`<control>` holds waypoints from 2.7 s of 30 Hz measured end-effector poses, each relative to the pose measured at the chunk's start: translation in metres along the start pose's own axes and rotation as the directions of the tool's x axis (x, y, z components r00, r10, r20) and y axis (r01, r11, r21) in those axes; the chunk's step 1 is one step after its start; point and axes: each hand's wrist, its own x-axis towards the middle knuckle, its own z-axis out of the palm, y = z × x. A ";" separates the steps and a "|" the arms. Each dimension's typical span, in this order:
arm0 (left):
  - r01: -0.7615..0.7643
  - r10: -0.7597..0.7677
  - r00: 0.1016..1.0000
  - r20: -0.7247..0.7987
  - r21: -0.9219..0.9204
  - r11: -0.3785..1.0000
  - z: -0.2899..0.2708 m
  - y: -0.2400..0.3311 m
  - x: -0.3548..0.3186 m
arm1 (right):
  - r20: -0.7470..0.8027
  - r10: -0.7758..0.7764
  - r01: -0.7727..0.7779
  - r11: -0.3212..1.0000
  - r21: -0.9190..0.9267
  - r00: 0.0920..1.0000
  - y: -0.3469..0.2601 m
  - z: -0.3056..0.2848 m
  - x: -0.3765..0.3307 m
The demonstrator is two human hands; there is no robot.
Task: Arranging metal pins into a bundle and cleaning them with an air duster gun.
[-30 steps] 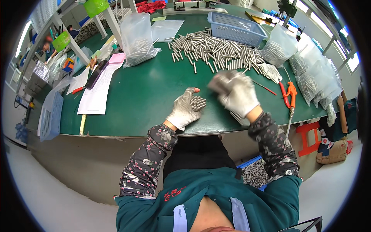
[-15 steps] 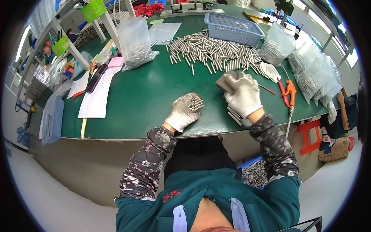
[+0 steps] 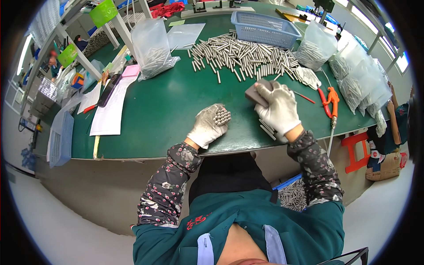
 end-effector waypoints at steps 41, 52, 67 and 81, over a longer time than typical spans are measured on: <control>0.018 -0.054 0.996 -0.066 -0.462 0.887 -0.015 0.008 -0.008 | 0.104 -0.217 0.196 0.963 0.183 0.971 -0.031 0.018 -0.005; 0.032 -0.075 0.991 -0.109 -0.347 0.937 -0.015 0.001 -0.006 | -0.063 -0.333 0.337 0.895 0.293 0.941 -0.038 0.009 0.006; 0.108 -0.133 0.991 -0.005 -0.556 0.824 -0.015 -0.003 -0.001 | 0.119 -0.309 0.267 0.923 0.277 0.944 -0.029 -0.001 0.038; 0.194 -0.188 0.980 0.070 -0.577 0.793 -0.016 0.004 -0.004 | 0.041 -0.272 0.271 0.962 0.033 0.961 -0.020 0.012 0.057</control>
